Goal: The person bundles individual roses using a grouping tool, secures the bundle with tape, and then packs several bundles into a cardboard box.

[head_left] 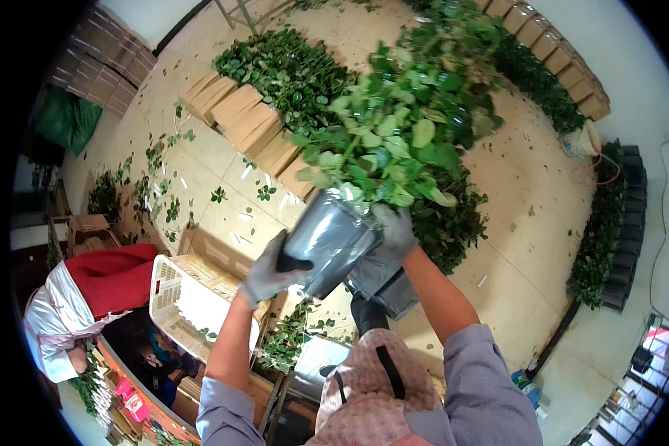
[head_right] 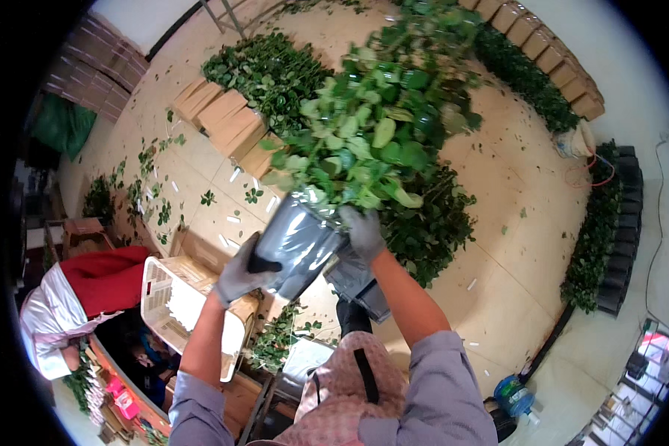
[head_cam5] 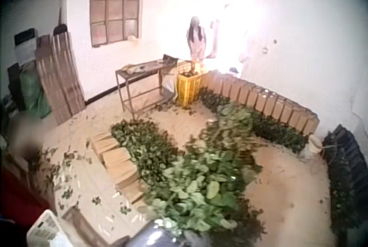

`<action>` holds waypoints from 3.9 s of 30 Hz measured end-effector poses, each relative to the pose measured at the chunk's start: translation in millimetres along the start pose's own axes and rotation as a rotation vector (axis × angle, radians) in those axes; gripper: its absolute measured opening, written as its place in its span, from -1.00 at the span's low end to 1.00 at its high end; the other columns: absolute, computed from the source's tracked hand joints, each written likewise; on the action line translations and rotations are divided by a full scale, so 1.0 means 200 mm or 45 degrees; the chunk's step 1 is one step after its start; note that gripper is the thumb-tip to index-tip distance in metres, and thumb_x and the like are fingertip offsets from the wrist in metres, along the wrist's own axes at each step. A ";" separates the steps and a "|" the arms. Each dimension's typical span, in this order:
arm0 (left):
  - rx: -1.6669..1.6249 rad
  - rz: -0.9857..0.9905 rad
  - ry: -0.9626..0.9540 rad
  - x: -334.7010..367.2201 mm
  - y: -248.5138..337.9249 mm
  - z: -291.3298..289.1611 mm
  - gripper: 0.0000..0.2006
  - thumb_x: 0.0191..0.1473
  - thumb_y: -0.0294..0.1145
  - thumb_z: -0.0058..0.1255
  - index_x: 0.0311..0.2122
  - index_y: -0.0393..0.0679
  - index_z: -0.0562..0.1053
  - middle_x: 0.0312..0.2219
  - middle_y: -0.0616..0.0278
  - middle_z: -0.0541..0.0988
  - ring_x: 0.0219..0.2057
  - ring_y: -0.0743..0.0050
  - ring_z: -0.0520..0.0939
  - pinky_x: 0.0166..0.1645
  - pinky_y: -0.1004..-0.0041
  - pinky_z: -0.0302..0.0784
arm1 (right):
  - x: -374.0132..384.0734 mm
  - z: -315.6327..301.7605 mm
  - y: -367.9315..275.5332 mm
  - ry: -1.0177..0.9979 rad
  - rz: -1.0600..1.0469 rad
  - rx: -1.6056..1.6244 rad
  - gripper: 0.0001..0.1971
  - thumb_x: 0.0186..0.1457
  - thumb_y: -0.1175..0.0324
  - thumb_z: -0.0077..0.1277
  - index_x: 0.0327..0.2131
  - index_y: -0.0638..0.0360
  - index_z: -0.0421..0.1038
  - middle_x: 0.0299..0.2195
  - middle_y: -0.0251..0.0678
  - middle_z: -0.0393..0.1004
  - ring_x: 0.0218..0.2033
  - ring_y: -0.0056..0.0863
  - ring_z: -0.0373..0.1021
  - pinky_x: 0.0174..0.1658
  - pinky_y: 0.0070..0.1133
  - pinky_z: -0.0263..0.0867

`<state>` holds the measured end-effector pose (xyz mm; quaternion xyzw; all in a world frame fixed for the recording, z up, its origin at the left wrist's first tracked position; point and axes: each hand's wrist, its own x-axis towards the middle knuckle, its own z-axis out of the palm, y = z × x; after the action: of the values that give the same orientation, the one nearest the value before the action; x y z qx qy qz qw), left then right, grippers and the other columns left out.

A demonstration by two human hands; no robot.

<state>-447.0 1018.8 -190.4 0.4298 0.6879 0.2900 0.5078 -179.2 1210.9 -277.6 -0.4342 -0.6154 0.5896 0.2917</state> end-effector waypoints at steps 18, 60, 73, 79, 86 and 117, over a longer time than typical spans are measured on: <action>0.354 -0.258 0.067 0.87 -0.95 0.84 -0.11 -0.10 -0.39 0.30 0.35 -0.13 0.12 0.32 -0.13 0.17 0.35 -0.11 0.18 0.43 0.20 0.12 | -0.01 0.31 0.97 -0.538 0.598 -1.478 -0.01 0.10 -0.11 0.10 0.44 0.06 -0.19 0.44 0.09 -0.26 0.46 0.11 -0.33 0.36 0.08 -0.17; -1.478 -1.412 1.856 -3.53 -0.98 3.04 -0.61 0.18 -0.13 -0.03 -0.01 -0.12 0.59 -0.05 0.02 0.64 -0.01 0.03 0.63 0.14 0.26 0.49 | -4.37 2.94 -0.78 -2.685 -1.134 -0.293 -0.76 0.26 0.36 -0.01 -0.07 0.22 0.53 -0.17 -0.04 0.57 -0.11 -0.17 0.53 -0.09 -0.37 0.44; -1.563 -1.449 1.619 -3.91 -0.72 2.83 -0.65 0.20 -0.22 -0.02 -0.01 -0.16 0.57 -0.09 -0.04 0.64 -0.03 0.01 0.64 0.11 0.26 0.49 | -4.11 2.90 -0.74 -2.476 -0.390 -0.375 -0.70 0.23 0.20 0.07 -0.45 0.24 0.53 -0.50 -0.19 0.53 -0.50 -0.42 0.48 -0.33 -0.49 0.40; -1.428 -1.522 1.460 -4.29 -0.86 2.65 -0.65 0.20 -0.23 -0.02 -0.01 -0.17 0.57 -0.10 -0.05 0.64 -0.03 0.00 0.63 0.11 0.25 0.49 | -3.57 3.17 -0.11 -1.633 -0.309 -0.820 -0.71 0.19 0.17 0.07 -0.34 0.26 0.53 -0.43 -0.10 0.56 -0.33 -0.13 0.53 -0.15 -0.39 0.42; -1.363 -1.625 1.360 -4.42 -0.94 2.52 -0.66 0.21 -0.24 -0.03 -0.01 -0.19 0.56 -0.12 -0.07 0.64 -0.04 -0.01 0.63 0.10 0.25 0.50 | -3.85 3.65 0.48 -1.468 0.229 -1.366 -0.56 0.12 0.31 0.03 0.03 0.34 0.26 0.00 0.17 0.47 0.07 0.08 0.42 0.13 -0.25 0.36; -0.125 -0.737 1.973 -4.33 -0.65 1.28 -0.66 0.19 -0.30 0.05 0.03 -0.20 0.50 -0.10 -0.12 0.59 -0.04 -0.15 0.58 0.07 0.14 0.49 | -2.71 2.53 -1.99 -1.240 -1.728 -0.843 -0.82 0.15 0.45 0.01 -0.15 0.13 0.45 -0.26 -0.08 0.53 -0.23 -0.02 0.47 -0.19 -0.27 0.39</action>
<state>-143.3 182.8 9.4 -0.1088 0.9129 0.3916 -0.0375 -450.6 524.7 126.6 0.2590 -0.9336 0.2015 0.1440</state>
